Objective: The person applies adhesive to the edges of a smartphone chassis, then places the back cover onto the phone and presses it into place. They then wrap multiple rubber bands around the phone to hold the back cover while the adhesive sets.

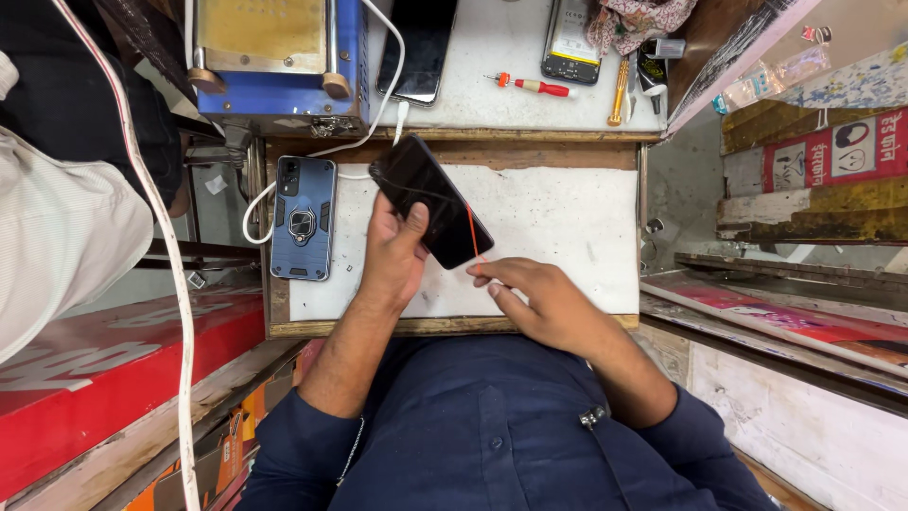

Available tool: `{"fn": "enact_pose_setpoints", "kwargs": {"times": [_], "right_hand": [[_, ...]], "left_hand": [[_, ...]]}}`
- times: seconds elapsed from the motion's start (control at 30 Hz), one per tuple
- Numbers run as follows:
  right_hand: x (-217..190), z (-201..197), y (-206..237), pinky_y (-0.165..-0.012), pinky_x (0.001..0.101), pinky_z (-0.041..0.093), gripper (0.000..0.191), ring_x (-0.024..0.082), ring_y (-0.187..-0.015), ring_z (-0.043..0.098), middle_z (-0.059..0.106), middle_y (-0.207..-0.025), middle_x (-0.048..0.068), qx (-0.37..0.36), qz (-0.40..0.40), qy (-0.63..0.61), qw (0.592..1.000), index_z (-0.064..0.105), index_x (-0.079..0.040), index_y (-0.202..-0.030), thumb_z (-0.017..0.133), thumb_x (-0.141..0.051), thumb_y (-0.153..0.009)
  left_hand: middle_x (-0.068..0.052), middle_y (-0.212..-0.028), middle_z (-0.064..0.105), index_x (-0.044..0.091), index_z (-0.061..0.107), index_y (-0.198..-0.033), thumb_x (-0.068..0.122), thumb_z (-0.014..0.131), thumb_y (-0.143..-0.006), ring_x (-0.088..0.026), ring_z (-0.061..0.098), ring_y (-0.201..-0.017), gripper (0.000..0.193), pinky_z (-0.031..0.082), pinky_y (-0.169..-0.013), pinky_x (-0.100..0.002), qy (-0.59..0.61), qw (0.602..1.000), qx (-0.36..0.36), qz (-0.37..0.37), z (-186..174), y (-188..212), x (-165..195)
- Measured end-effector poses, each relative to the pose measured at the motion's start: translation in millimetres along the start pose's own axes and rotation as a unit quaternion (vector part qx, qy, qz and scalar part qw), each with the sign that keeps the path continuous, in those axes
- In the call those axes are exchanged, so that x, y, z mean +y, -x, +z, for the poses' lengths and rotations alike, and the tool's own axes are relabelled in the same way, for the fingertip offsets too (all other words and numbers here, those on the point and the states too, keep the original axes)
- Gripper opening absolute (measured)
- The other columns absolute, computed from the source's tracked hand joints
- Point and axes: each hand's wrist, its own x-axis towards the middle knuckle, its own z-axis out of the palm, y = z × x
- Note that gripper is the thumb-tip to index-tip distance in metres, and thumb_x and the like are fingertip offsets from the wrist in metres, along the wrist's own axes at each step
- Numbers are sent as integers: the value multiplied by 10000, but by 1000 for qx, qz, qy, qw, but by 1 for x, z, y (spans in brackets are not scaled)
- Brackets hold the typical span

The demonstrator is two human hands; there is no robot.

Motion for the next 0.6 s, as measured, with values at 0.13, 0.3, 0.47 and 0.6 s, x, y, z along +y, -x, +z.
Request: {"fn": "enact_pose_setpoints", "kwargs": {"times": [0.13,0.3,0.47,0.6], "right_hand": [[2,7,-12,-883,384,569,282,290,-1054,713,749,-1161,147,36,-27,76,996,675,-31,-1259,644,-144,-1003],[28,4,-18,-708,303,552,431,170,-866,673,761,-1007,119,44,132,-180,974,567,-54,-1447,580,-153,-1028],[46,10,-21,-744,284,604,402,144,-983,708,725,-1112,67,20,117,-327,937,549,12,-1426,506,-164,-1067],[55,17,-24,-837,296,602,352,143,-980,695,733,-1114,75,35,99,-318,942,593,34,-1378,538,-143,-1078]], "left_hand": [[-32,-1324,599,109,443,-1457,165,708,-975,-176,617,-1201,552,552,-1018,-390,28,999,26,3,0,3,1],[-24,-1350,585,135,430,-1483,160,723,-979,-164,604,-1214,583,553,-1030,-371,41,998,35,16,1,10,-3],[-49,-1322,587,110,435,-1479,211,735,-992,-163,603,-1176,581,555,-916,-339,-16,999,23,16,4,17,-9],[-53,-1269,582,93,430,-1430,269,741,-947,-147,614,-1171,600,609,-941,-356,-50,998,19,23,5,16,-10]]}}
